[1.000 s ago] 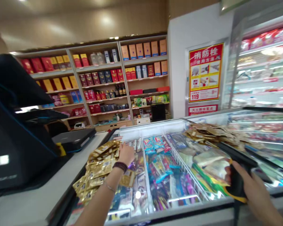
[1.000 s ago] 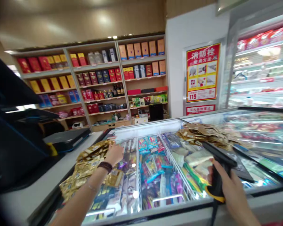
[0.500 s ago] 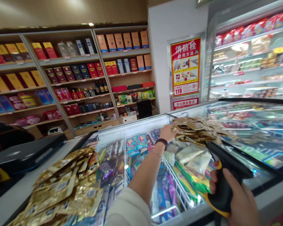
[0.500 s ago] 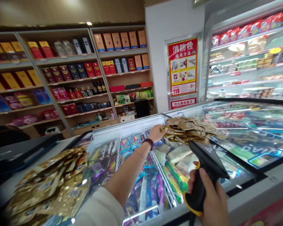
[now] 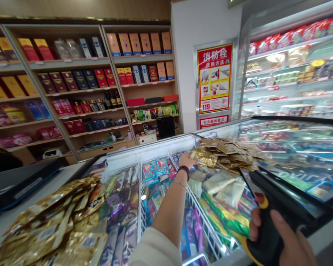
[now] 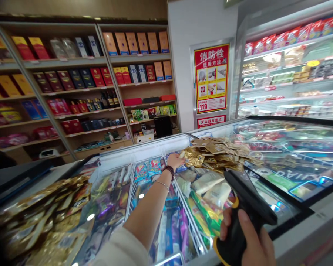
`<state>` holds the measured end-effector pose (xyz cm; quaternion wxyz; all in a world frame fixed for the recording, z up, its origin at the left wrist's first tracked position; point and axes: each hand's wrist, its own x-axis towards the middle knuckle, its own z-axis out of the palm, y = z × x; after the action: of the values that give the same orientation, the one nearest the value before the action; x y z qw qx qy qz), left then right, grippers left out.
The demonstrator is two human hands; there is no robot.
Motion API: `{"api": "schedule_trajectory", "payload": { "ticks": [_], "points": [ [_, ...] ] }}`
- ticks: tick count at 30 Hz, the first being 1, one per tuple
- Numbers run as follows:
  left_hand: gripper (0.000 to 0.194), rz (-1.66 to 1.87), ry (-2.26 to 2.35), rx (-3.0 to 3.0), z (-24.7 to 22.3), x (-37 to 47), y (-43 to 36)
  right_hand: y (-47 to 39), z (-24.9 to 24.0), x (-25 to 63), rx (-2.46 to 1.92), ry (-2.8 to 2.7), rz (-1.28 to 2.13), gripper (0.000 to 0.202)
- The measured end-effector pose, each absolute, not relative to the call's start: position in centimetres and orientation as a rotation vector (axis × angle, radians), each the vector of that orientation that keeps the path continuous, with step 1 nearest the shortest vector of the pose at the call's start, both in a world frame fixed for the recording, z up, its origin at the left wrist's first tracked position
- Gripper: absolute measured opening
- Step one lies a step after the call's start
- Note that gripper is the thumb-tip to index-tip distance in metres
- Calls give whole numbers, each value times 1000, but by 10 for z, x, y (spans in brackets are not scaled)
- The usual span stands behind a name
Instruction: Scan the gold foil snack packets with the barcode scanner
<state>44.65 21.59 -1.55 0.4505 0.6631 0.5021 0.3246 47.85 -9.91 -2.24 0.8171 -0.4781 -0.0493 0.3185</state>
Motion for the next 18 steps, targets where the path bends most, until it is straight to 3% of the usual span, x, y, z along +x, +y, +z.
{"api": "schedule_trajectory", "payload": {
  "ticks": [10,18],
  "points": [
    [16,828,971,1136,-7,330,163,-95,-28,483,-945,-261,645,71],
    [17,1115,748,791,-24,226,101,-96,-16,473,-976,-293,661,59]
  ]
}}
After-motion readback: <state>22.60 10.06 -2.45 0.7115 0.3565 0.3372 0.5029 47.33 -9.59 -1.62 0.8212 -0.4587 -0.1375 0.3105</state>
